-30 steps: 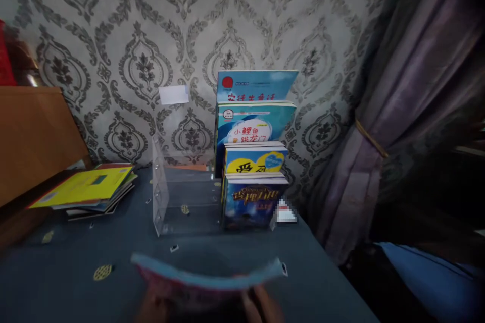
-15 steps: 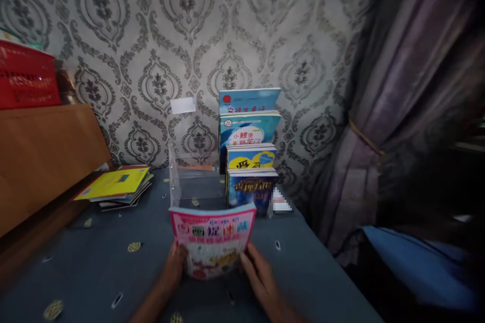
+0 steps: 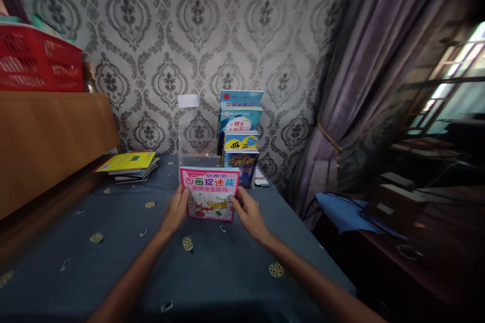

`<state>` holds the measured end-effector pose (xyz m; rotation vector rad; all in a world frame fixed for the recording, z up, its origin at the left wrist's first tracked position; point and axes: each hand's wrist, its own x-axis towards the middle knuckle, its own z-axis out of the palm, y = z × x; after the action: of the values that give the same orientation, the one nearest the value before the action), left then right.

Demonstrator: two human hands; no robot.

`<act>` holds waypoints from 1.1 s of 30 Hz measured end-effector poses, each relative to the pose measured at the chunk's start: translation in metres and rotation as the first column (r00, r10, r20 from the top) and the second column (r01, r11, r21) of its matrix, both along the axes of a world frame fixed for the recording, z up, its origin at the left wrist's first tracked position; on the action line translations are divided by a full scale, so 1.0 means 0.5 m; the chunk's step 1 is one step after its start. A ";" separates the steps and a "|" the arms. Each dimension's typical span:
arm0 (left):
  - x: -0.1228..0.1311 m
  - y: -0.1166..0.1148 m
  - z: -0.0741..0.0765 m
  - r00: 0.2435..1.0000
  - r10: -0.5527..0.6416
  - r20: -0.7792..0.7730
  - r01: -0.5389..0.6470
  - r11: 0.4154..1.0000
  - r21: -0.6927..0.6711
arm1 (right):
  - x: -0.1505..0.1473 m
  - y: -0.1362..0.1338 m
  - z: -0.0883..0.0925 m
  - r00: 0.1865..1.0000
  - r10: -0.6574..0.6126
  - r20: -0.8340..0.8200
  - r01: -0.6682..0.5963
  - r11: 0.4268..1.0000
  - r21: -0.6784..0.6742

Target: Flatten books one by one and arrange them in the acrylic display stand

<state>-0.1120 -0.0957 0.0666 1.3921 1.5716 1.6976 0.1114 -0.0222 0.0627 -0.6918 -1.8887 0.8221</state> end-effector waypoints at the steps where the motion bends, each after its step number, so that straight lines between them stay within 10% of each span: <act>1: -0.005 -0.014 0.001 0.999 -0.011 -0.050 0.011 1.000 -0.001 | -0.001 -0.010 0.006 1.000 -0.002 0.000 0.002 1.000 0.023; 9: -0.022 -0.060 0.016 0.986 0.074 -0.147 -0.065 0.996 0.061 | -0.007 -0.068 0.050 0.999 -0.011 0.048 0.003 0.985 0.174; 19: -0.070 0.015 0.029 0.991 -0.032 -0.130 0.025 0.998 -0.062 | -0.028 0.043 0.062 0.990 0.099 0.105 -0.099 0.995 0.000; 33: -0.167 0.171 0.297 0.871 0.204 -0.448 -0.058 0.947 0.317 | -0.106 0.224 0.334 0.984 0.152 0.091 -0.173 0.934 0.313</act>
<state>-0.1953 -0.0099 0.2150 2.0223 1.7487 1.8202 0.0582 0.0896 0.2296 -0.3680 -2.0984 0.5779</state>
